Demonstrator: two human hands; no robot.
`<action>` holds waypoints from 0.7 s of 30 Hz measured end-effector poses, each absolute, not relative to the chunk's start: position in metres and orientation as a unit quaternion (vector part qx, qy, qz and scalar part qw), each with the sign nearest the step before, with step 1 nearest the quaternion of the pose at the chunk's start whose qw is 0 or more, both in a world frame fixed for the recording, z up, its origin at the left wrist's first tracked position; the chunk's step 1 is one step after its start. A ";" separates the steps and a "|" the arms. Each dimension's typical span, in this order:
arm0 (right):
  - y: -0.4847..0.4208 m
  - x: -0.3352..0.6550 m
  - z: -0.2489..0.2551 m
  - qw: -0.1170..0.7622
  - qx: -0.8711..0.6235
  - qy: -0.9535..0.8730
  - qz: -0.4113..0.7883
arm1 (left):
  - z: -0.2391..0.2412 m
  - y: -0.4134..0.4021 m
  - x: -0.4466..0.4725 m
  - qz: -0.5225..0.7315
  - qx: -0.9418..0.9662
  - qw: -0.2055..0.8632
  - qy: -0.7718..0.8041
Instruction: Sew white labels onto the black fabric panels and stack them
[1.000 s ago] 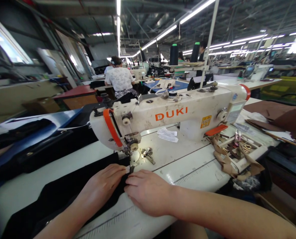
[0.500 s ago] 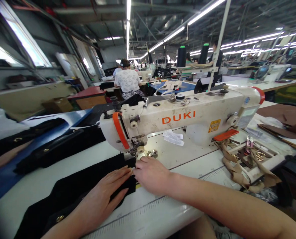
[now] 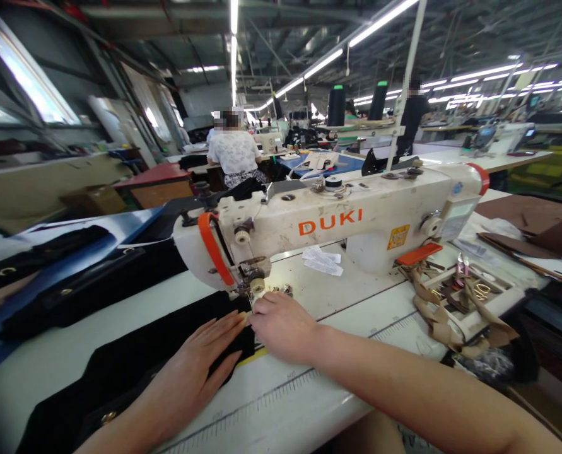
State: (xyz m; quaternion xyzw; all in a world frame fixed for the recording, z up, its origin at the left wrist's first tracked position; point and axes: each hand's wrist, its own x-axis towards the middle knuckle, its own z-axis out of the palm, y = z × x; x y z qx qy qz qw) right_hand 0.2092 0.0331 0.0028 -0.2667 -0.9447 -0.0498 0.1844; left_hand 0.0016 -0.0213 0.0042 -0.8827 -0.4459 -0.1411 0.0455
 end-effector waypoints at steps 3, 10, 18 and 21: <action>0.033 0.210 0.004 0.182 -0.274 -0.943 -0.049 | 0.004 -0.018 0.003 -0.141 -0.883 0.030 -0.446; 0.036 0.209 0.008 0.170 -0.309 -0.935 -0.034 | 0.001 -0.013 0.002 -0.149 -0.882 0.031 -0.446; 0.032 0.207 0.004 0.172 -0.278 -0.945 -0.016 | -0.004 -0.049 0.000 -0.153 -0.885 0.078 -0.433; 0.032 0.207 0.005 0.167 -0.284 -0.944 -0.012 | -0.003 -0.051 0.002 -0.154 -0.886 0.080 -0.431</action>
